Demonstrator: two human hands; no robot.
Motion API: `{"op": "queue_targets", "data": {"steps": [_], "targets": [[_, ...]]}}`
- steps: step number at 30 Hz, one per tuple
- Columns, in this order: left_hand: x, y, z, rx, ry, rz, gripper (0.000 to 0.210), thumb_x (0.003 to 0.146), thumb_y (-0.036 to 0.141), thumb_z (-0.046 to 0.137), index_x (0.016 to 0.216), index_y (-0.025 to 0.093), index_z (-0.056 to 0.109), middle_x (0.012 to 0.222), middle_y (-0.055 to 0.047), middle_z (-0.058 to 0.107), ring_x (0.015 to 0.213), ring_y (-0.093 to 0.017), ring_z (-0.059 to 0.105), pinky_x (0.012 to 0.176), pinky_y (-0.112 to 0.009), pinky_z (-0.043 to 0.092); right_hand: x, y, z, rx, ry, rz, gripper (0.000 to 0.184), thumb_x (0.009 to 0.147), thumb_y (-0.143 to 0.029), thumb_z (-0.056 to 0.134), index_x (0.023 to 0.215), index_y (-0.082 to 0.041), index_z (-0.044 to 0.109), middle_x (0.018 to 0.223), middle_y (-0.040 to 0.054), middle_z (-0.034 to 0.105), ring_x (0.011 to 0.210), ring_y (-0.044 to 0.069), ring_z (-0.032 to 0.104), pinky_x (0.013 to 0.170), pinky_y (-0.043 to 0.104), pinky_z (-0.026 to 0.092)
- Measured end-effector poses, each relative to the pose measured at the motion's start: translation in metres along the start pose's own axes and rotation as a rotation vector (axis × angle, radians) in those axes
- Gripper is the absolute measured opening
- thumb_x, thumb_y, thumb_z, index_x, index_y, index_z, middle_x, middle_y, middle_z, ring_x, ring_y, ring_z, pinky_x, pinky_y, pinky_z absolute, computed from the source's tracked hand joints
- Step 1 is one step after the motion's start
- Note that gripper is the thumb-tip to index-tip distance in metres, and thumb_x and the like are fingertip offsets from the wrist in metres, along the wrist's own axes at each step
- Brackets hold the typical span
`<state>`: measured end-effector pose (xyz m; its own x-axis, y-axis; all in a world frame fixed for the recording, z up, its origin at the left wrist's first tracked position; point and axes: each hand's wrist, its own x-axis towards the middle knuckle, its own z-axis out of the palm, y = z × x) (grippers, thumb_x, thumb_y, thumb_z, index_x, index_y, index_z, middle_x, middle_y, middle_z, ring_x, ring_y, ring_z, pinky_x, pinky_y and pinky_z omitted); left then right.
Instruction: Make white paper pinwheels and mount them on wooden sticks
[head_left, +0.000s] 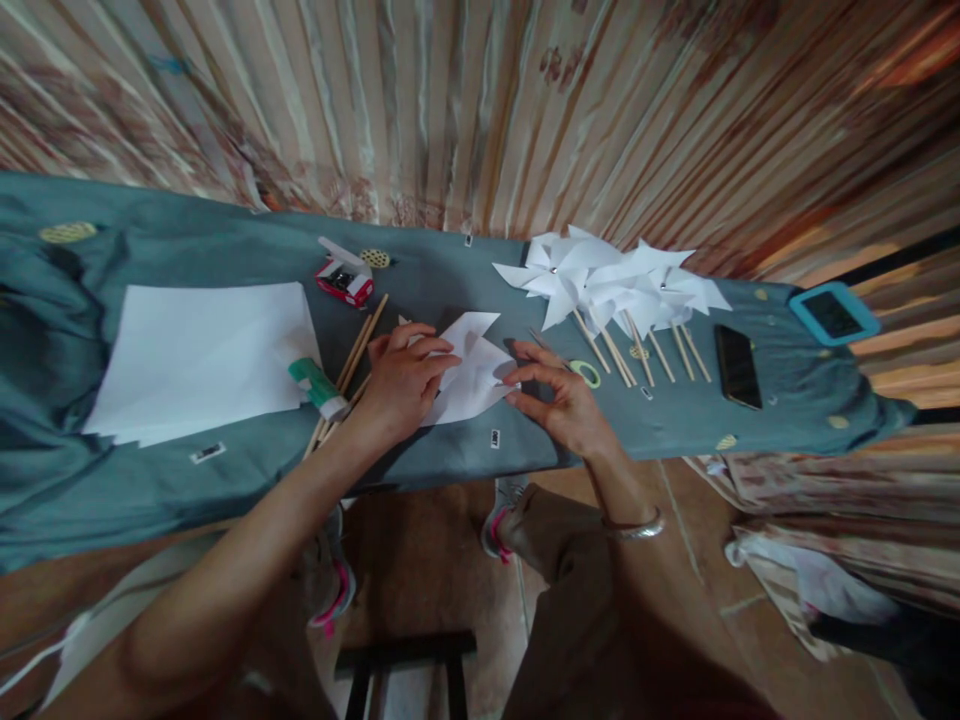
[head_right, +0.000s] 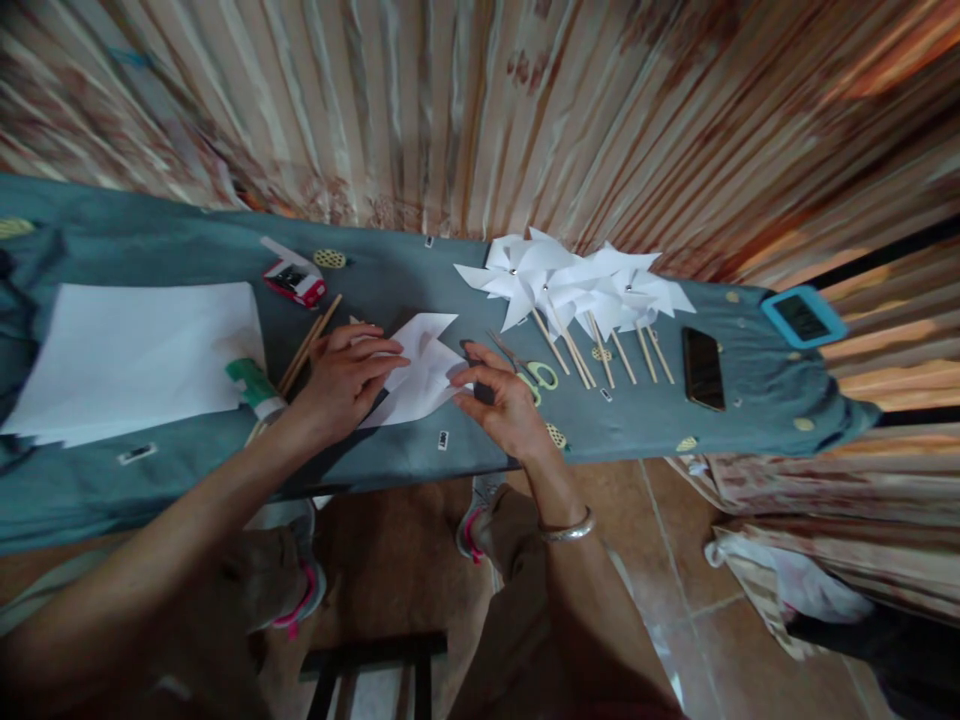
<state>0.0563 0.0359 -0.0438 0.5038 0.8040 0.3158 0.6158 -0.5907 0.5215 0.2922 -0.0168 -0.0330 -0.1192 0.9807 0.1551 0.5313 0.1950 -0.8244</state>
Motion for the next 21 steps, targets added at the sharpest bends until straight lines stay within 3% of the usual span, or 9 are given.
{"op": "queue_targets", "data": {"steps": [7,21], "targets": [[-0.002,0.003,0.002,0.007,-0.048,-0.032,0.031,0.089,0.014,0.050,0.102,0.027,0.075,0.115,-0.005,0.073,0.123,-0.030,0.050,0.100,-0.054,0.032,0.014,-0.007,0.014,-0.014,0.057,-0.013,0.009,0.082,-0.030,0.068,0.086,-0.025,0.074,0.134,0.0063,0.061,0.121,0.026,0.060,0.109,0.050,0.041],[-0.004,0.002,0.004,0.010,-0.009,-0.014,0.031,0.089,0.013,0.049,0.106,0.024,0.073,0.117,-0.008,0.072,0.123,-0.031,0.051,0.097,-0.055,0.034,0.029,-0.010,0.049,-0.177,0.026,-0.013,0.012,0.083,-0.020,0.064,0.089,-0.023,0.074,0.150,0.0051,0.046,0.138,0.028,0.043,0.115,0.050,0.034]]}}
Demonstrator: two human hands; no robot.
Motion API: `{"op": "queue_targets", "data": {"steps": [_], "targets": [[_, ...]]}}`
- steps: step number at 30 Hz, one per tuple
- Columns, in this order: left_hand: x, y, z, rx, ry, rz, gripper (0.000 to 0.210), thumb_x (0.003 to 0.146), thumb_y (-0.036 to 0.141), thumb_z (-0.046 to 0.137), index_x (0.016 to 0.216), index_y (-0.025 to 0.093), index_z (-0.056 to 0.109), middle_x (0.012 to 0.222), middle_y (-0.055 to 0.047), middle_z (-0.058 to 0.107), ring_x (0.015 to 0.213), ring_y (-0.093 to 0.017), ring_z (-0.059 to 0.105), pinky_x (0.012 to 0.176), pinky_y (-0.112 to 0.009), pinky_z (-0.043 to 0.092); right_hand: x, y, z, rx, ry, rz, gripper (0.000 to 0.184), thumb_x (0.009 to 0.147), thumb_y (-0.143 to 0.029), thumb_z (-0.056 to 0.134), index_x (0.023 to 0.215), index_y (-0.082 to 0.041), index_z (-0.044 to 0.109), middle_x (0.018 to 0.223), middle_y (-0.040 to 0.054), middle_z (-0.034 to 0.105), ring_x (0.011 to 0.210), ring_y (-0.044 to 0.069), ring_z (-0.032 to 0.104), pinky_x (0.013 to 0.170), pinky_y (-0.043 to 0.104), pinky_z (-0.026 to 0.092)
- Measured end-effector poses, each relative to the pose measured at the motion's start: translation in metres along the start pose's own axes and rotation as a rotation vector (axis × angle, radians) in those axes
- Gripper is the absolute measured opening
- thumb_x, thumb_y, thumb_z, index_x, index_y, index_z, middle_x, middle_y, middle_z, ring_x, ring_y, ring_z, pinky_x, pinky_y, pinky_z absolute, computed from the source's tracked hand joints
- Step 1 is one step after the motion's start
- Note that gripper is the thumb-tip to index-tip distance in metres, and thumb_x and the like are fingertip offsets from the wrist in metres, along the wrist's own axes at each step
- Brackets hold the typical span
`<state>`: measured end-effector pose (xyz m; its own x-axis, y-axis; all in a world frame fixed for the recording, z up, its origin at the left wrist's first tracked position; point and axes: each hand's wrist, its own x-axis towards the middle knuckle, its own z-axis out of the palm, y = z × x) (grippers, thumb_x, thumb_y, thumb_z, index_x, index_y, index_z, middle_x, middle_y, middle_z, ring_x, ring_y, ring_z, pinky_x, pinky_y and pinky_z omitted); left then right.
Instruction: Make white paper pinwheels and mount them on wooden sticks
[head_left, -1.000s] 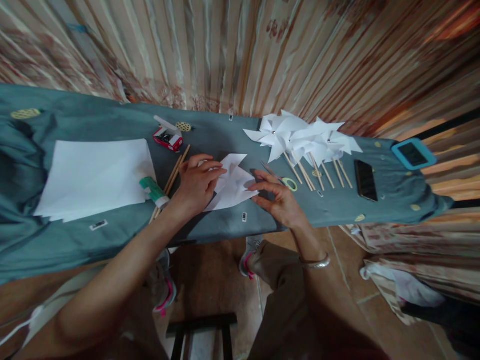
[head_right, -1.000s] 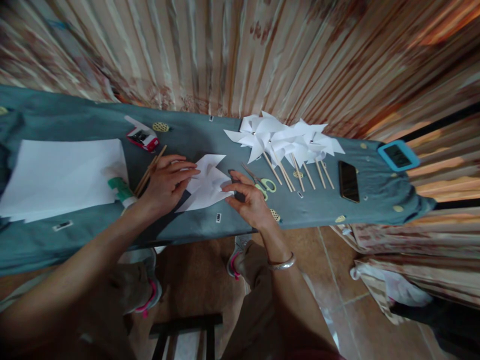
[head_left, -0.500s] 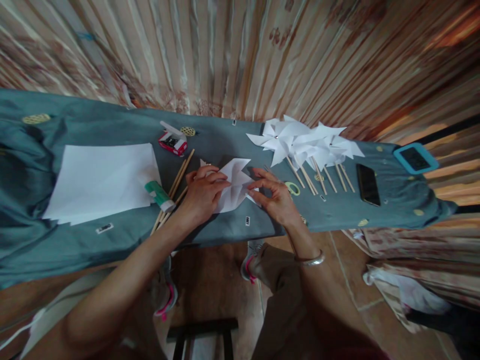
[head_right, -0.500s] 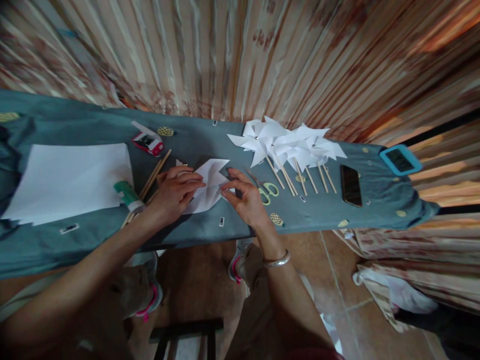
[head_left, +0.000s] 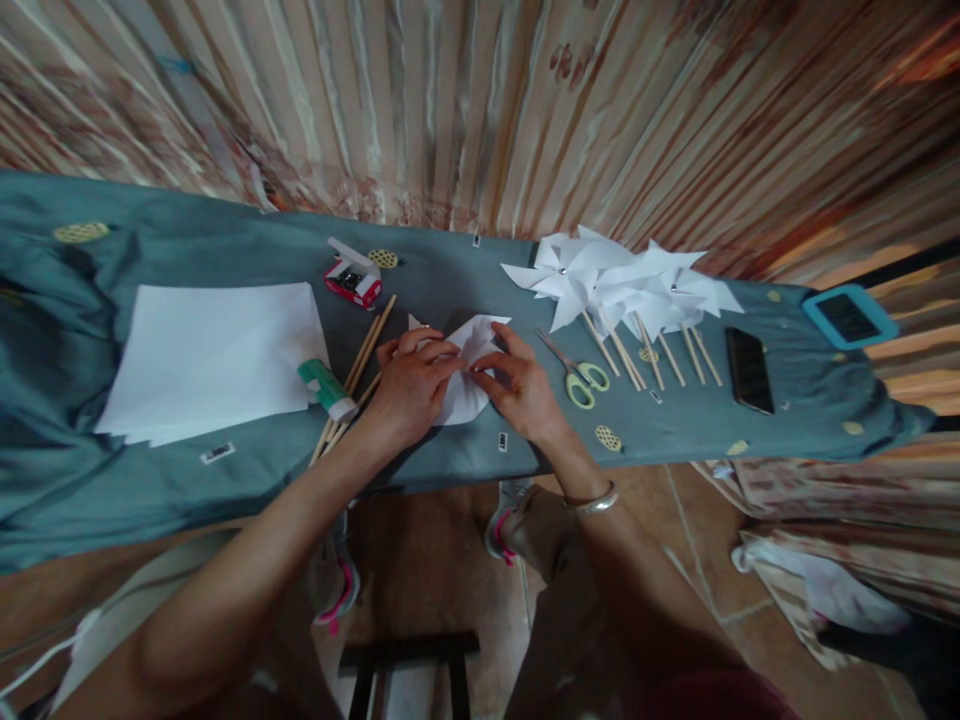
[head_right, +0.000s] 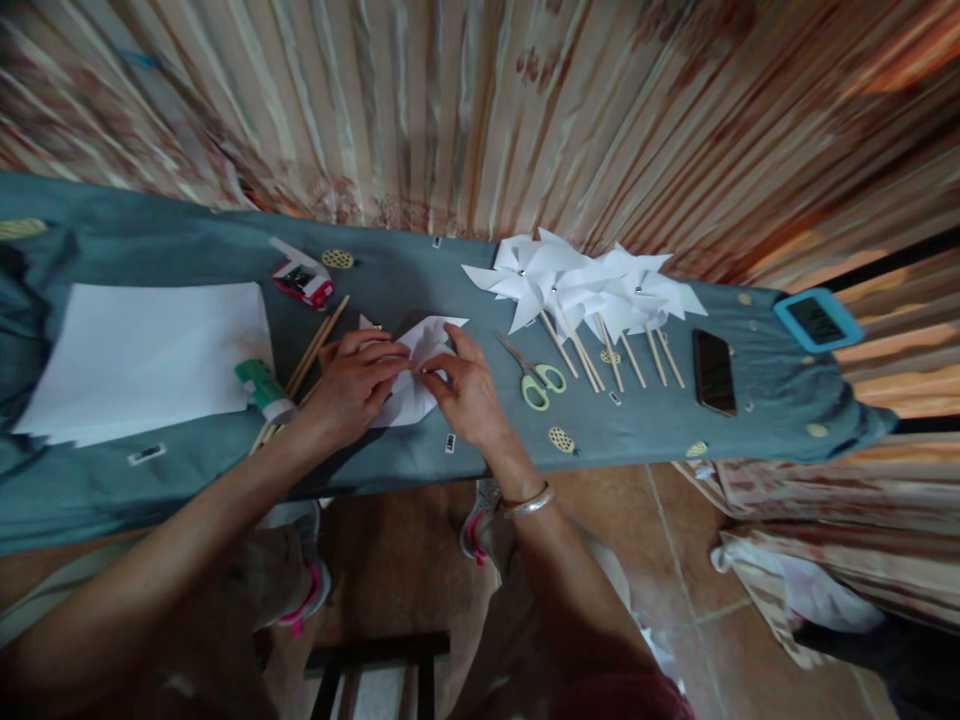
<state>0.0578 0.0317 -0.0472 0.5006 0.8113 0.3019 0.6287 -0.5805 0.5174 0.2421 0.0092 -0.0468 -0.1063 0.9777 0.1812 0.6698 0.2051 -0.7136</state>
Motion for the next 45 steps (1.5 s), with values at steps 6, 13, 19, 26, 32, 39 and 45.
{"op": "queue_targets", "data": {"steps": [6,13,19,26,32,39,45], "targets": [[0.001,0.000,-0.001,-0.003,-0.015,-0.008,0.030,0.090,0.014,0.049,0.102,0.025,0.074,0.117,-0.006,0.072,0.123,-0.030,0.051,0.098,-0.054,0.033,-0.001,0.000,0.004,-0.015,0.013,-0.004,0.011,0.082,-0.019,0.066,0.090,-0.022,0.073,0.150,0.0068,0.046,0.140,0.029,0.041,0.115,0.049,0.033],[0.002,0.000,-0.001,0.010,-0.034,0.010,0.026,0.090,0.018,0.053,0.102,0.025,0.075,0.118,-0.007,0.071,0.123,-0.032,0.050,0.097,-0.056,0.035,-0.015,0.001,-0.005,0.013,0.080,0.016,0.029,0.081,-0.027,0.069,0.109,-0.025,0.065,0.148,0.0071,0.047,0.139,0.028,0.042,0.117,0.053,0.032],[0.001,0.002,0.000,0.063,-0.064,0.029,0.027,0.090,0.016,0.051,0.102,0.024,0.074,0.122,-0.006,0.069,0.125,-0.032,0.048,0.095,-0.055,0.035,-0.028,0.006,-0.013,0.008,0.092,0.029,0.029,0.083,-0.035,0.068,0.110,-0.024,0.064,0.150,0.0088,0.044,0.140,0.028,0.040,0.117,0.053,0.031],[0.002,0.001,0.003,0.070,-0.051,0.040,0.027,0.089,0.018,0.052,0.105,0.025,0.073,0.121,-0.009,0.068,0.121,-0.033,0.048,0.092,-0.054,0.035,-0.024,0.009,-0.007,-0.025,0.133,0.051,0.056,0.083,-0.038,0.067,0.134,-0.024,0.050,0.156,0.0106,0.033,0.147,0.031,0.028,0.120,0.055,0.023],[0.002,0.001,0.005,0.060,-0.059,0.024,0.027,0.089,0.018,0.052,0.104,0.024,0.074,0.121,-0.009,0.068,0.122,-0.034,0.048,0.094,-0.055,0.034,-0.020,0.010,0.001,-0.038,0.137,0.062,0.064,0.082,-0.038,0.067,0.140,-0.023,0.044,0.157,0.0122,0.031,0.147,0.030,0.025,0.120,0.055,0.024],[0.002,-0.001,0.005,0.060,-0.054,0.016,0.027,0.089,0.018,0.052,0.106,0.025,0.072,0.120,-0.008,0.069,0.121,-0.032,0.049,0.095,-0.054,0.034,-0.016,0.013,0.006,-0.052,0.134,0.065,0.064,0.082,-0.039,0.068,0.140,-0.027,0.043,0.157,0.0097,0.031,0.147,0.031,0.026,0.118,0.057,0.028],[0.006,0.001,0.003,0.071,-0.066,0.018,0.025,0.091,0.022,0.052,0.104,0.023,0.073,0.118,-0.008,0.070,0.120,-0.033,0.050,0.095,-0.054,0.034,-0.014,0.012,0.006,-0.065,0.140,0.048,0.064,0.081,-0.036,0.069,0.139,-0.025,0.044,0.155,0.0120,0.033,0.145,0.032,0.029,0.117,0.057,0.030]]}}
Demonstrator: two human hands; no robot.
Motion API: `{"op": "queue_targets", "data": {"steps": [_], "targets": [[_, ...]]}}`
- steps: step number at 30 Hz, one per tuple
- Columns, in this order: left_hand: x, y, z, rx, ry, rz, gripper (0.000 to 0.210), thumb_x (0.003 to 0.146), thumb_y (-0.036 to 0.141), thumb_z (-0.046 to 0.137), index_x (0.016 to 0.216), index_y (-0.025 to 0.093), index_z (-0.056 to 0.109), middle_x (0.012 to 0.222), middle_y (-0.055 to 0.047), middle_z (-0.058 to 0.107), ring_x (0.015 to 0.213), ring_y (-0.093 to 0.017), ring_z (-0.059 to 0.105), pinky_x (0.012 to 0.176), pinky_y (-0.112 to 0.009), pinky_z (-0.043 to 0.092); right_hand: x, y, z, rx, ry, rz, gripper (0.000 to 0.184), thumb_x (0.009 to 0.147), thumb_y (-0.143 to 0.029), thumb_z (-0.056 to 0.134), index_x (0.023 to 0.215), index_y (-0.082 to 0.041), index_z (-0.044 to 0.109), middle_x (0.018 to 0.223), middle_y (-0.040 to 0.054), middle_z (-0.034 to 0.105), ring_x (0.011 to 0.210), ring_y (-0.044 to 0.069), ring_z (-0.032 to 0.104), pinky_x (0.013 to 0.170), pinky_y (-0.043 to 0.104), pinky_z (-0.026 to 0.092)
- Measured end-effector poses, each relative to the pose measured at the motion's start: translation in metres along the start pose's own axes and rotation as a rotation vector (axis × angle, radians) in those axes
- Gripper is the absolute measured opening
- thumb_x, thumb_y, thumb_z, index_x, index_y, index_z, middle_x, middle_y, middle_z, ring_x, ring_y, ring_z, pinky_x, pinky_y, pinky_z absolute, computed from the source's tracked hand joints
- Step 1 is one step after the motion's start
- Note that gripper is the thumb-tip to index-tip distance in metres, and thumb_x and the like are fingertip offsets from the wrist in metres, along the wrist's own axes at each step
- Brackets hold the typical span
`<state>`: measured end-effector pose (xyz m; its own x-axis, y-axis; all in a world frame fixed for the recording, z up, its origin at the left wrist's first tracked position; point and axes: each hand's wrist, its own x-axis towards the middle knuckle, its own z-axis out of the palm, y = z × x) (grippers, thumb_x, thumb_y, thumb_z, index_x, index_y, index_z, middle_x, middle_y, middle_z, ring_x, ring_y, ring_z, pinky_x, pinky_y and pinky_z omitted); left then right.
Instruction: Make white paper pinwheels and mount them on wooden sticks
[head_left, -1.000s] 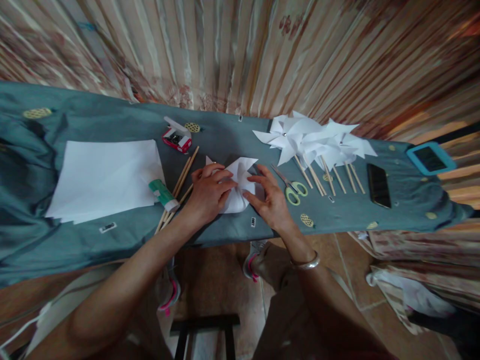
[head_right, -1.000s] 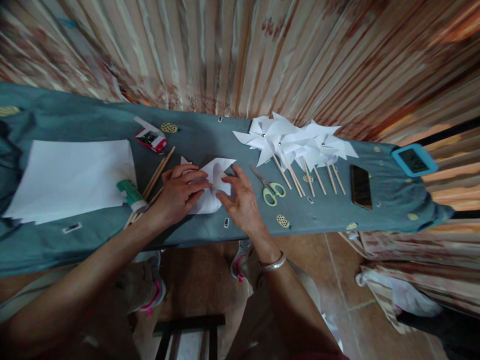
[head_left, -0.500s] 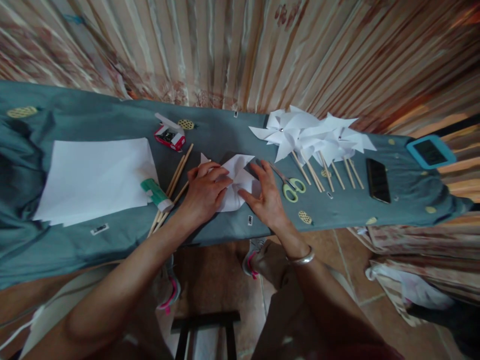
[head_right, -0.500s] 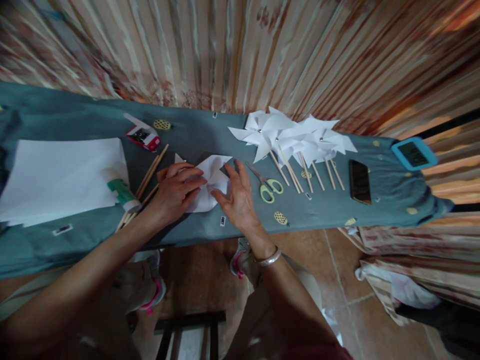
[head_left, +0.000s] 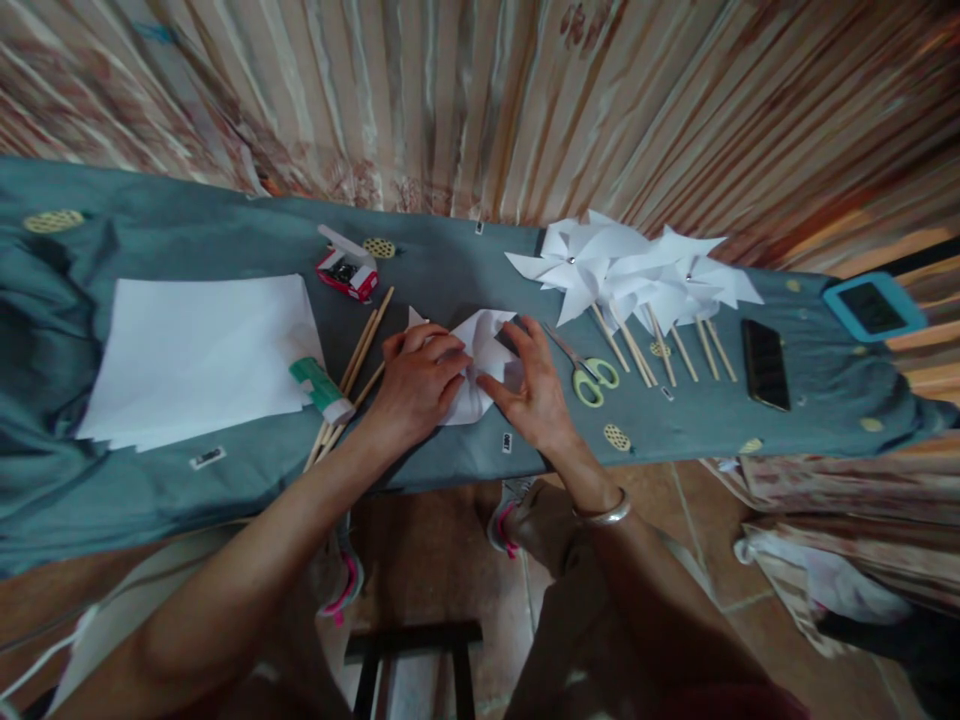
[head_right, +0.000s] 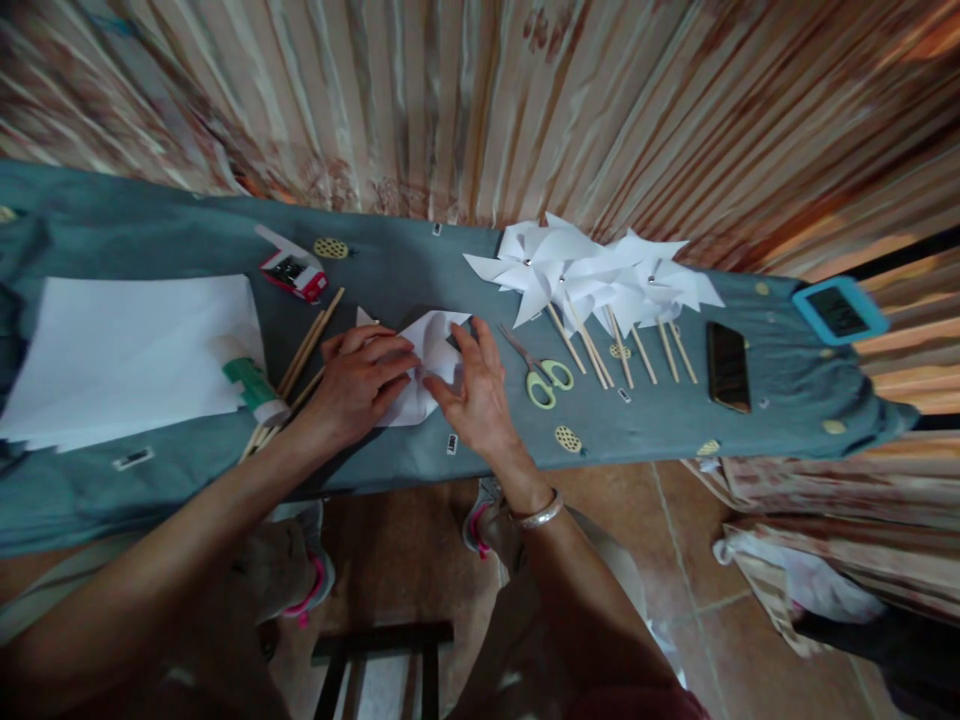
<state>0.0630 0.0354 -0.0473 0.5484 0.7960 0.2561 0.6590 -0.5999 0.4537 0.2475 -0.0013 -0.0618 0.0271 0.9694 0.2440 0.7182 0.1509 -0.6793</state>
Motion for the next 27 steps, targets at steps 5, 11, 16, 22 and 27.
{"op": "queue_targets", "data": {"steps": [5,11,16,22,27], "targets": [[0.005,-0.001,0.000,0.049,0.036,0.045,0.025,0.093,0.026,0.051,0.092,0.025,0.076,0.104,-0.006,0.073,0.111,-0.031,0.054,0.093,-0.054,0.034,-0.002,-0.001,-0.004,0.011,-0.004,-0.011,0.065,0.081,-0.036,0.069,0.140,-0.027,0.043,0.156,0.0104,0.033,0.145,0.032,0.029,0.118,0.056,0.028],[0.012,-0.001,0.002,0.059,0.060,0.100,0.023,0.091,0.023,0.055,0.082,0.027,0.076,0.095,-0.004,0.074,0.108,-0.029,0.055,0.095,-0.054,0.031,-0.003,-0.001,-0.006,0.017,-0.018,0.006,0.066,0.080,-0.036,0.069,0.140,-0.028,0.043,0.157,0.0090,0.031,0.146,0.033,0.028,0.118,0.057,0.027],[0.015,-0.001,0.001,0.092,0.040,0.132,0.023,0.093,0.024,0.055,0.081,0.024,0.075,0.093,-0.003,0.074,0.108,-0.026,0.054,0.097,-0.052,0.028,-0.003,0.001,-0.005,0.003,-0.012,-0.006,0.064,0.082,-0.037,0.067,0.140,-0.025,0.042,0.156,0.0109,0.032,0.145,0.033,0.029,0.118,0.056,0.028],[0.016,0.002,-0.002,0.134,-0.003,0.115,0.016,0.092,0.023,0.060,0.082,0.022,0.072,0.095,-0.001,0.075,0.110,-0.024,0.054,0.098,-0.048,0.026,-0.002,0.003,-0.002,-0.036,0.003,-0.036,0.063,0.083,-0.038,0.065,0.140,-0.024,0.041,0.155,0.0116,0.033,0.145,0.032,0.030,0.116,0.057,0.033],[0.018,0.004,-0.003,0.135,-0.028,0.104,0.012,0.091,0.022,0.063,0.083,0.021,0.072,0.096,0.000,0.075,0.111,-0.024,0.054,0.098,-0.047,0.024,0.000,0.002,-0.001,-0.053,-0.002,-0.038,0.062,0.083,-0.037,0.065,0.139,-0.024,0.043,0.154,0.0122,0.034,0.144,0.032,0.031,0.115,0.058,0.034]]}}
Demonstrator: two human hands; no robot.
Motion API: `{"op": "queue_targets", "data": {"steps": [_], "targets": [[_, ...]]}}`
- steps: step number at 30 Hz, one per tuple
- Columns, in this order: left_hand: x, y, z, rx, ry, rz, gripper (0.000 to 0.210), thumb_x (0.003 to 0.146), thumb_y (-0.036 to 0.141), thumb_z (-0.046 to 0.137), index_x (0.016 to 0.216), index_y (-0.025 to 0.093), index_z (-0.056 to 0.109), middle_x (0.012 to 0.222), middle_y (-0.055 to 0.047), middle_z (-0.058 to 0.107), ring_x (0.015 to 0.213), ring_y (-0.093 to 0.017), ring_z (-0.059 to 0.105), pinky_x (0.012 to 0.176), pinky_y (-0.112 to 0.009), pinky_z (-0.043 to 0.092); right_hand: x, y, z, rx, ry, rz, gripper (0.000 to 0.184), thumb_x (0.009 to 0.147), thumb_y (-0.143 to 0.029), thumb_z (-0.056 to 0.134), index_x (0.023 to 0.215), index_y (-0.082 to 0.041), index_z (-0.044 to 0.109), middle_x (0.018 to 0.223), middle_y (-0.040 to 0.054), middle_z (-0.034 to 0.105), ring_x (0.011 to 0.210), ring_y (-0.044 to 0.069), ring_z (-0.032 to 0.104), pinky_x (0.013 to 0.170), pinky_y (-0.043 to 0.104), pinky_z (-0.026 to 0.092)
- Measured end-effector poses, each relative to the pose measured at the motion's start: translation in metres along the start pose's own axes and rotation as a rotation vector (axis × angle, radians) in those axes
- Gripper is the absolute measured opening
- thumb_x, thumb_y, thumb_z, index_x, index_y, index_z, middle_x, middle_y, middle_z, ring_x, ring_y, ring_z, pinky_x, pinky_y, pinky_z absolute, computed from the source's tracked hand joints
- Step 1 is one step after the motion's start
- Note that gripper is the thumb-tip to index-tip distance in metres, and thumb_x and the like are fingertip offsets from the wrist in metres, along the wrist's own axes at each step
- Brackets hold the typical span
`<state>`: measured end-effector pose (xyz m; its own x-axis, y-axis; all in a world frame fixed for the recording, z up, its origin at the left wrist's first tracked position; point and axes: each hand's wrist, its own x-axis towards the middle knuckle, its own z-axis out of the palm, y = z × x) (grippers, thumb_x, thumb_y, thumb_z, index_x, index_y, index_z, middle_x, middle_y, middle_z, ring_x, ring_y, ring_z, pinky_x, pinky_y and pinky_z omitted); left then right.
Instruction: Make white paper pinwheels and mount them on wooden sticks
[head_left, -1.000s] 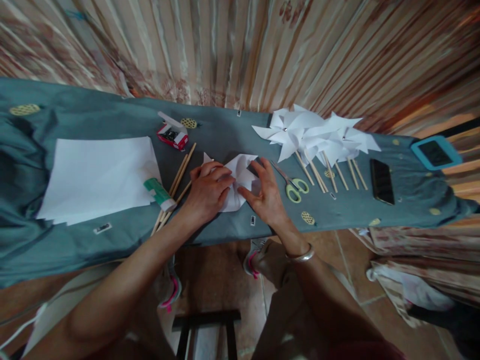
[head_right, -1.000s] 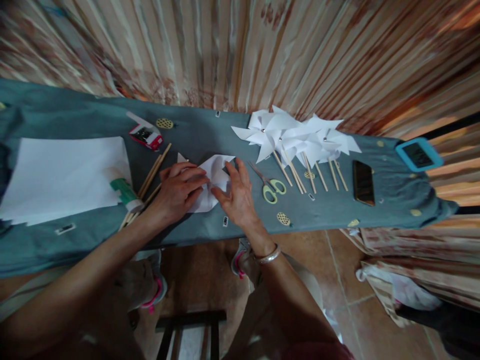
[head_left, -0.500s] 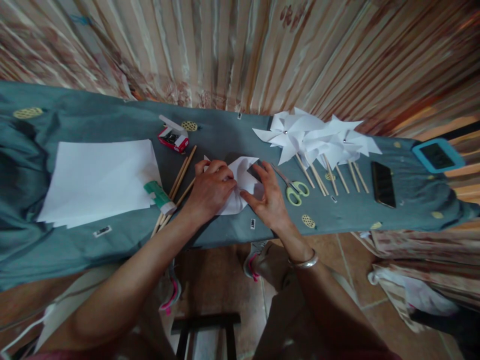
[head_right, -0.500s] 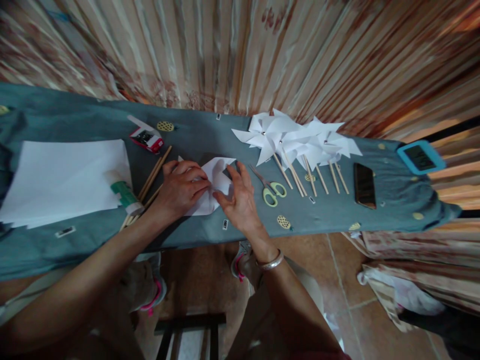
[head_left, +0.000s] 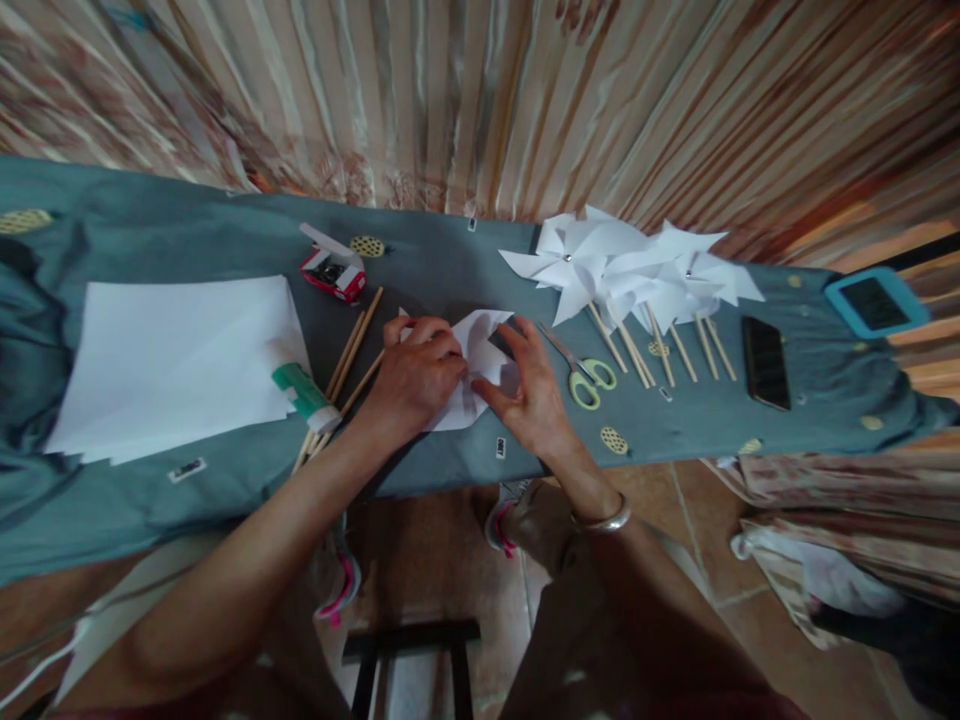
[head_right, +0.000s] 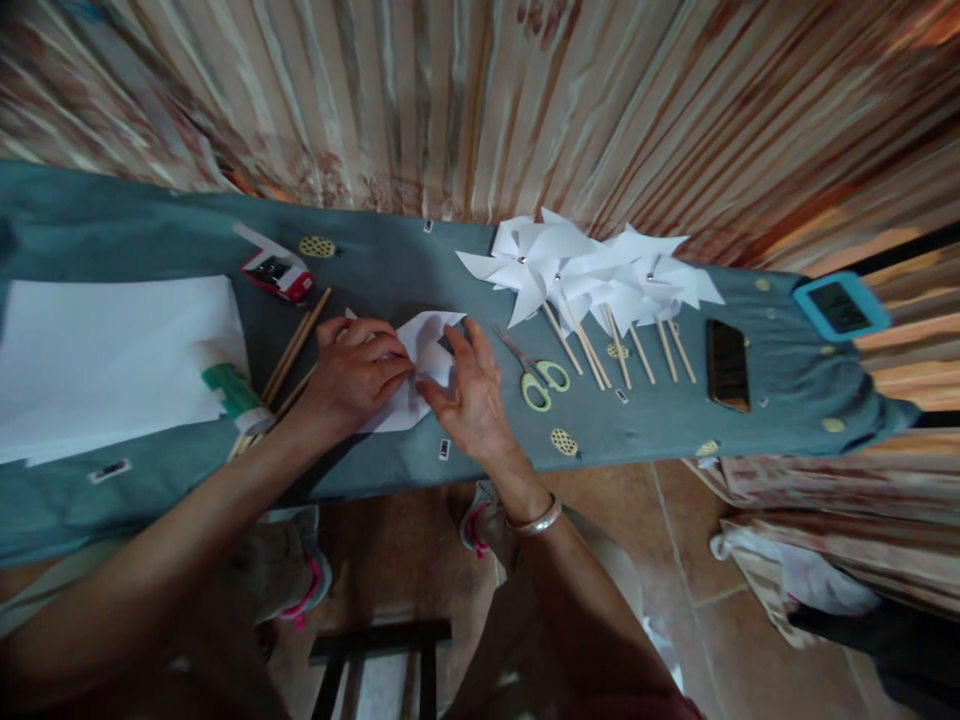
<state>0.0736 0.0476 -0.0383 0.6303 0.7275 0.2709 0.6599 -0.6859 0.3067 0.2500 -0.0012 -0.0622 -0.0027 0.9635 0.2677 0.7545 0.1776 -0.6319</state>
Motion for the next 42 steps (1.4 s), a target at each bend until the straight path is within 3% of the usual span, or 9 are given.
{"op": "queue_targets", "data": {"steps": [15,27,34,42], "targets": [[-0.003,-0.002,0.006,0.056,0.112,0.081,0.017,0.093,0.023,0.060,0.079,0.021,0.071,0.090,0.000,0.075,0.108,-0.023,0.056,0.098,-0.048,0.026,0.001,0.000,-0.004,-0.009,-0.019,-0.013,0.062,0.083,-0.037,0.066,0.138,-0.022,0.043,0.154,0.0135,0.035,0.144,0.032,0.032,0.115,0.056,0.034],[-0.001,-0.004,0.008,0.038,0.108,0.074,0.016,0.091,0.020,0.062,0.077,0.021,0.070,0.089,0.001,0.075,0.108,-0.022,0.056,0.099,-0.047,0.023,0.002,-0.004,-0.003,0.005,-0.032,-0.002,0.060,0.083,-0.034,0.065,0.138,-0.024,0.043,0.154,0.0119,0.035,0.145,0.031,0.031,0.116,0.057,0.033],[-0.002,-0.006,0.011,0.022,0.174,0.102,0.017,0.090,0.020,0.062,0.075,0.022,0.070,0.086,0.001,0.075,0.106,-0.022,0.058,0.098,-0.048,0.026,0.004,-0.005,-0.002,-0.011,-0.050,0.008,0.062,0.081,-0.032,0.066,0.138,-0.016,0.044,0.153,0.0176,0.035,0.144,0.032,0.032,0.116,0.055,0.033],[-0.003,-0.003,0.003,-0.047,0.075,0.030,0.020,0.092,0.023,0.056,0.081,0.026,0.072,0.094,-0.001,0.075,0.110,-0.025,0.056,0.098,-0.052,0.028,0.004,-0.005,-0.005,0.005,-0.032,0.000,0.058,0.082,-0.038,0.067,0.135,-0.024,0.047,0.154,0.0124,0.036,0.144,0.030,0.033,0.115,0.056,0.035]]}}
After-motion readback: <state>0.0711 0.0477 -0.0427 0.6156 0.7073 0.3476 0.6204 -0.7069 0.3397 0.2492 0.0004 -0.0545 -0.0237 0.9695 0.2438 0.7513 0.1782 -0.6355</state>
